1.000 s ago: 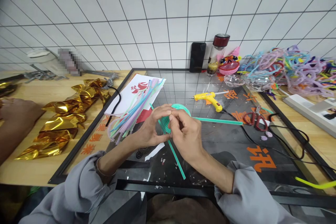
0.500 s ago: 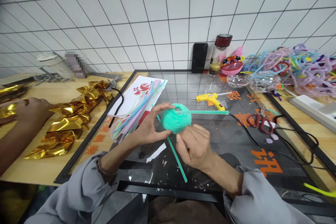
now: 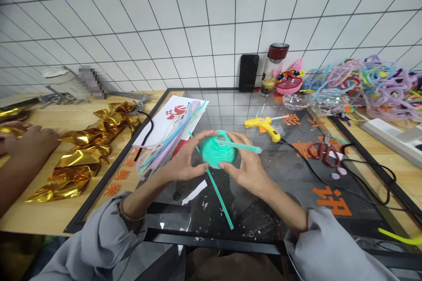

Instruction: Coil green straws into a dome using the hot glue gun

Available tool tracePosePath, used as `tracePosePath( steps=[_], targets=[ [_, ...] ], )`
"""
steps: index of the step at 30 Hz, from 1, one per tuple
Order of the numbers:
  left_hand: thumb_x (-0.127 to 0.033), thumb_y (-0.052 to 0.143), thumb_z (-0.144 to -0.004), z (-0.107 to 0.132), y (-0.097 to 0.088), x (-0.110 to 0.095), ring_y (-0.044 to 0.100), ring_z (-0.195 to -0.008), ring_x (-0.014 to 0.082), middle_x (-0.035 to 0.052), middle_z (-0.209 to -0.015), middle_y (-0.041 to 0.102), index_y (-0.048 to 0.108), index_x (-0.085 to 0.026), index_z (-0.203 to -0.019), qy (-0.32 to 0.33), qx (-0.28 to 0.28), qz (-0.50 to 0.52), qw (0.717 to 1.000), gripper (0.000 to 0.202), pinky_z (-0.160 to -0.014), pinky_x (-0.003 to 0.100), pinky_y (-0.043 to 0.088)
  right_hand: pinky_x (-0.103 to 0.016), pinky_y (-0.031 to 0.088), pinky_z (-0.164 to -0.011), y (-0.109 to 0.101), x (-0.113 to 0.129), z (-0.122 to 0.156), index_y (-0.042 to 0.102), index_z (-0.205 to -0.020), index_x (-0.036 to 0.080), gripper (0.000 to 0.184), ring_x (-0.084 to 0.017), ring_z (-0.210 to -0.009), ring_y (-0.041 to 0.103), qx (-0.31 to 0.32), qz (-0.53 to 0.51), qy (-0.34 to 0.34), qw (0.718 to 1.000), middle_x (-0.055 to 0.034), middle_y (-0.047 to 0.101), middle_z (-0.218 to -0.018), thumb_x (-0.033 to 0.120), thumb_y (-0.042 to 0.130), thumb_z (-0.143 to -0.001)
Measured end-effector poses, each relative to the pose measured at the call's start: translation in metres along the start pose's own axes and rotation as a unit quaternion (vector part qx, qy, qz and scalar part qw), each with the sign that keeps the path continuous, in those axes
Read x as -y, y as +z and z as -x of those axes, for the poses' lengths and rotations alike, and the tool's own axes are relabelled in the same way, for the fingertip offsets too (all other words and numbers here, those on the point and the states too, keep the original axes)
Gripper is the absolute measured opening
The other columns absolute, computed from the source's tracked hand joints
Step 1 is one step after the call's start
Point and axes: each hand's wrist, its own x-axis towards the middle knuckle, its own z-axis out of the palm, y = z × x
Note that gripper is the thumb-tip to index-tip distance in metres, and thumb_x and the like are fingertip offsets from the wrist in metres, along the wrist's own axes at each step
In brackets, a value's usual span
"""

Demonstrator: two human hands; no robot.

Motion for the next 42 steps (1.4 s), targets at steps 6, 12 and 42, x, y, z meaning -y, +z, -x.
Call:
tracePosePath(
  steps=[6, 12, 42],
  targets=[
    [-0.035, 0.079, -0.076, 0.000, 0.006, 0.000, 0.041, -0.145, 0.0363, 0.0160, -0.155, 0.043, 0.030, -0.024, -0.152, 0.004, 0.005, 0.009, 1.000, 0.091, -0.122, 0.055, 0.035, -0.055, 0.051, -0.100, 0.007, 0.005, 0.002, 0.053, -0.136, 0.024, 0.067, -0.033, -0.118, 0.057, -0.054, 0.044, 0.015, 0.997, -0.0135, 0.058, -0.126, 0.051, 0.076, -0.080],
    [-0.043, 0.087, -0.070, 0.000, 0.020, 0.010, 0.039, -0.148, 0.0372, 0.0175, -0.156, 0.042, 0.037, -0.026, -0.143, 0.019, -0.036, 0.006, 0.999, 0.090, -0.121, 0.060, 0.034, -0.051, 0.055, -0.088, 0.013, 0.011, 0.001, 0.055, -0.125, 0.024, 0.063, -0.031, -0.107, 0.059, -0.091, 0.060, 0.027, 0.994, -0.0106, 0.056, -0.113, 0.060, 0.076, -0.077],
    [-0.029, 0.085, -0.057, -0.032, 0.025, 0.002, 0.053, -0.133, 0.0348, 0.0148, -0.144, 0.052, 0.045, -0.022, -0.125, -0.139, -0.054, 0.062, 0.987, 0.080, -0.111, 0.055, 0.043, -0.044, 0.051, -0.085, -0.001, 0.001, -0.010, 0.060, -0.119, 0.021, 0.028, -0.025, -0.098, 0.060, -0.165, 0.029, -0.020, 0.986, -0.0094, 0.063, -0.106, 0.035, 0.058, -0.094]
  ],
)
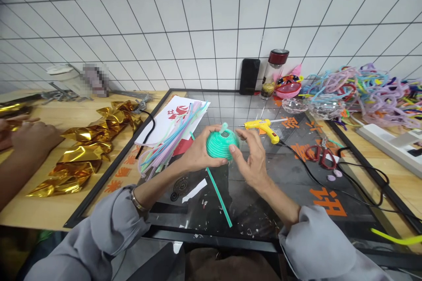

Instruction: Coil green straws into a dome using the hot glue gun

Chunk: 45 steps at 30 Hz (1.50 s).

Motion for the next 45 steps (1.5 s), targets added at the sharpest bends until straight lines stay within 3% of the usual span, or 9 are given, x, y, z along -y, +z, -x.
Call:
tracePosePath(
  steps=[10, 19, 24, 32, 35, 39, 45],
  targets=[
    [-0.025, 0.086, -0.058, 0.000, -0.011, 0.006, 0.046, -0.139, 0.0360, 0.0148, -0.146, 0.046, 0.047, -0.022, -0.129, 0.045, 0.052, 0.025, 0.997, 0.081, -0.118, 0.057, 0.036, -0.038, 0.049, -0.079, -0.002, -0.002, -0.002, 0.065, -0.095, 0.022, 0.014, -0.020, -0.084, 0.061, -0.059, 0.007, 0.020, 0.998, -0.0030, 0.066, -0.086, 0.025, 0.052, -0.097],
    [-0.030, 0.086, -0.060, 0.004, -0.015, 0.018, 0.042, -0.142, 0.0363, 0.0157, -0.146, 0.044, 0.049, -0.022, -0.129, 0.058, 0.061, 0.043, 0.996, 0.079, -0.119, 0.058, 0.032, -0.038, 0.050, -0.074, 0.005, 0.003, 0.012, 0.064, -0.105, 0.021, 0.016, -0.021, -0.084, 0.060, 0.018, 0.007, 0.014, 1.000, -0.0055, 0.064, -0.090, 0.027, 0.052, -0.096],
    [-0.040, 0.091, -0.056, 0.005, -0.012, 0.020, 0.049, -0.134, 0.0353, 0.0143, -0.139, 0.049, 0.052, -0.022, -0.124, 0.069, 0.029, 0.033, 0.997, 0.081, -0.114, 0.057, 0.038, -0.038, 0.051, -0.075, 0.006, 0.005, 0.012, 0.062, -0.107, 0.021, 0.015, -0.021, -0.085, 0.060, 0.022, 0.015, -0.005, 1.000, -0.0057, 0.063, -0.091, 0.026, 0.053, -0.096],
    [-0.027, 0.086, -0.058, 0.008, 0.000, 0.010, 0.049, -0.132, 0.0337, 0.0103, -0.133, 0.053, 0.050, -0.026, -0.126, 0.111, -0.010, -0.021, 0.994, 0.076, -0.113, 0.055, 0.040, -0.041, 0.051, -0.076, 0.002, 0.024, -0.009, 0.065, -0.112, 0.023, 0.022, -0.023, -0.085, 0.061, -0.012, 0.036, -0.061, 0.997, -0.0055, 0.065, -0.092, 0.027, 0.064, -0.090],
    [-0.026, 0.085, -0.058, 0.009, 0.001, 0.007, 0.048, -0.134, 0.0346, 0.0107, -0.132, 0.054, 0.050, -0.026, -0.126, 0.120, -0.010, -0.037, 0.992, 0.076, -0.115, 0.055, 0.039, -0.041, 0.051, -0.075, 0.002, 0.026, -0.015, 0.069, -0.102, 0.023, 0.013, -0.023, -0.082, 0.063, 0.004, 0.049, -0.083, 0.995, -0.0052, 0.067, -0.088, 0.024, 0.060, -0.092],
    [-0.029, 0.085, -0.059, 0.011, 0.000, 0.007, 0.047, -0.135, 0.0357, 0.0114, -0.136, 0.052, 0.050, -0.026, -0.127, 0.104, 0.000, -0.050, 0.993, 0.077, -0.116, 0.056, 0.039, -0.038, 0.051, -0.071, 0.000, 0.021, -0.017, 0.067, -0.078, 0.023, 0.016, -0.021, -0.075, 0.064, -0.027, 0.053, -0.040, 0.997, -0.0027, 0.067, -0.077, 0.026, 0.062, -0.093],
    [-0.032, 0.087, -0.059, 0.011, -0.001, 0.011, 0.046, -0.135, 0.0363, 0.0119, -0.138, 0.049, 0.050, -0.027, -0.128, 0.110, 0.006, -0.043, 0.993, 0.078, -0.115, 0.059, 0.038, -0.040, 0.052, -0.076, -0.003, 0.019, -0.016, 0.066, -0.079, 0.024, 0.015, -0.022, -0.081, 0.064, 0.001, 0.003, 0.002, 1.000, -0.0028, 0.067, -0.079, 0.027, 0.060, -0.092]
  ],
)
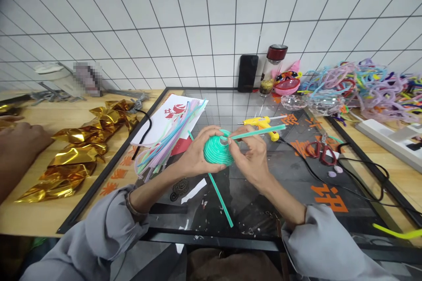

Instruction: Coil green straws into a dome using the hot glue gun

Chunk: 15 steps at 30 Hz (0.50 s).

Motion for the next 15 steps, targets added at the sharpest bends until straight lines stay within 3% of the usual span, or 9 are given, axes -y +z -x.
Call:
tracePosePath(
  steps=[8, 15],
  targets=[
    [-0.030, 0.086, -0.059, 0.0000, -0.0007, -0.0007, 0.048, -0.134, 0.0353, 0.0125, -0.136, 0.050, 0.050, -0.025, -0.127, -0.001, -0.002, 0.005, 1.000, 0.077, -0.114, 0.057, 0.039, -0.037, 0.051, -0.071, 0.0012, -0.0001, 0.0023, 0.066, -0.087, 0.022, 0.009, -0.020, -0.078, 0.062, 0.016, -0.011, -0.066, 0.998, -0.0029, 0.062, -0.080, 0.018, 0.059, -0.090],
    [-0.029, 0.087, -0.060, 0.0010, -0.0002, -0.0009, 0.050, -0.133, 0.0344, 0.0125, -0.136, 0.052, 0.051, -0.026, -0.126, 0.009, -0.013, 0.008, 1.000, 0.075, -0.114, 0.056, 0.040, -0.037, 0.050, -0.069, 0.0052, 0.0033, -0.0007, 0.065, -0.087, 0.022, 0.009, -0.019, -0.075, 0.060, 0.022, -0.016, -0.085, 0.996, -0.0032, 0.061, -0.080, 0.017, 0.058, -0.090]
  ],
)
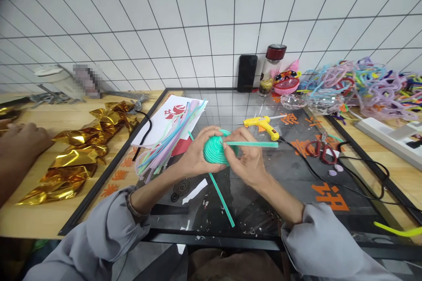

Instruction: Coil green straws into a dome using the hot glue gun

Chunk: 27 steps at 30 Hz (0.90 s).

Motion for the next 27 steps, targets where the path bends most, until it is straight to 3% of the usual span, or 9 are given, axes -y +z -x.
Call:
tracePosePath(
  steps=[7, 10, 13, 16, 17, 19, 23, 25, 27],
  targets=[
    [-0.029, 0.087, -0.059, 0.001, 0.000, 0.002, 0.050, -0.133, 0.0349, 0.0113, -0.136, 0.053, 0.052, -0.026, -0.126, -0.006, -0.006, 0.013, 1.000, 0.075, -0.114, 0.056, 0.040, -0.038, 0.051, -0.073, -0.001, 0.000, 0.003, 0.067, -0.092, 0.023, 0.009, -0.021, -0.080, 0.062, 0.013, 0.002, 0.009, 1.000, -0.0030, 0.065, -0.082, 0.019, 0.059, -0.090],
    [-0.032, 0.087, -0.059, 0.001, -0.002, 0.003, 0.050, -0.132, 0.0345, 0.0113, -0.137, 0.053, 0.051, -0.026, -0.126, -0.026, -0.010, 0.023, 0.999, 0.076, -0.114, 0.056, 0.039, -0.038, 0.052, -0.076, -0.007, -0.011, 0.000, 0.069, -0.099, 0.023, 0.014, -0.021, -0.084, 0.064, 0.000, 0.013, 0.021, 1.000, -0.0038, 0.068, -0.088, 0.021, 0.061, -0.088],
    [-0.035, 0.088, -0.059, 0.001, -0.004, 0.003, 0.052, -0.130, 0.0339, 0.0114, -0.136, 0.054, 0.050, -0.025, -0.125, -0.063, -0.017, 0.032, 0.997, 0.076, -0.113, 0.055, 0.040, -0.037, 0.052, -0.074, -0.022, -0.039, -0.005, 0.070, -0.101, 0.022, 0.018, -0.020, -0.080, 0.064, -0.088, 0.069, 0.105, 0.988, -0.0037, 0.067, -0.086, 0.025, 0.061, -0.086],
    [-0.034, 0.088, -0.059, 0.001, -0.005, 0.003, 0.053, -0.128, 0.0333, 0.0102, -0.134, 0.055, 0.050, -0.025, -0.124, -0.091, -0.026, 0.035, 0.995, 0.076, -0.112, 0.054, 0.041, -0.038, 0.053, -0.074, -0.043, -0.075, -0.009, 0.069, -0.102, 0.017, 0.025, -0.022, -0.078, 0.065, -0.154, 0.150, 0.231, 0.949, -0.0075, 0.067, -0.089, 0.029, 0.058, -0.082],
    [-0.034, 0.087, -0.059, 0.001, -0.005, 0.002, 0.054, -0.127, 0.0332, 0.0098, -0.133, 0.056, 0.051, -0.025, -0.124, -0.096, -0.030, 0.037, 0.994, 0.075, -0.111, 0.053, 0.041, -0.039, 0.053, -0.076, -0.049, -0.085, -0.009, 0.069, -0.103, 0.016, 0.028, -0.023, -0.082, 0.066, -0.139, 0.189, 0.266, 0.935, -0.0104, 0.068, -0.095, 0.030, 0.056, -0.083],
    [-0.035, 0.087, -0.058, 0.001, -0.004, 0.001, 0.054, -0.126, 0.0327, 0.0096, -0.132, 0.056, 0.051, -0.024, -0.123, -0.104, -0.037, 0.041, 0.993, 0.075, -0.111, 0.052, 0.042, -0.042, 0.052, -0.083, -0.057, -0.098, -0.009, 0.069, -0.105, 0.012, 0.032, -0.028, -0.091, 0.067, -0.045, 0.281, 0.308, 0.908, -0.0151, 0.070, -0.101, 0.033, 0.054, -0.085],
    [-0.035, 0.086, -0.058, 0.001, -0.003, 0.000, 0.055, -0.123, 0.0317, 0.0104, -0.130, 0.056, 0.049, -0.022, -0.124, -0.128, -0.048, 0.054, 0.989, 0.076, -0.108, 0.049, 0.043, -0.045, 0.050, -0.088, -0.053, -0.098, -0.011, 0.067, -0.115, 0.007, 0.049, -0.037, -0.111, 0.064, 0.156, 0.423, 0.336, 0.827, -0.0247, 0.067, -0.119, 0.048, 0.049, -0.093],
    [-0.034, 0.085, -0.057, 0.001, -0.004, -0.001, 0.055, -0.122, 0.0317, 0.0107, -0.130, 0.055, 0.048, -0.022, -0.124, -0.143, -0.051, 0.059, 0.987, 0.077, -0.108, 0.049, 0.043, -0.047, 0.049, -0.088, -0.045, -0.095, -0.014, 0.065, -0.118, 0.003, 0.058, -0.041, -0.115, 0.062, 0.196, 0.450, 0.342, 0.801, -0.0287, 0.064, -0.123, 0.054, 0.051, -0.092],
    [-0.035, 0.085, -0.057, 0.000, -0.004, -0.001, 0.055, -0.122, 0.0317, 0.0107, -0.130, 0.056, 0.048, -0.022, -0.124, -0.155, -0.050, 0.064, 0.985, 0.078, -0.108, 0.048, 0.043, -0.048, 0.049, -0.088, -0.037, -0.096, -0.015, 0.064, -0.117, 0.001, 0.060, -0.043, -0.117, 0.060, 0.201, 0.453, 0.354, 0.793, -0.0313, 0.064, -0.122, 0.054, 0.056, -0.089]
  ],
)
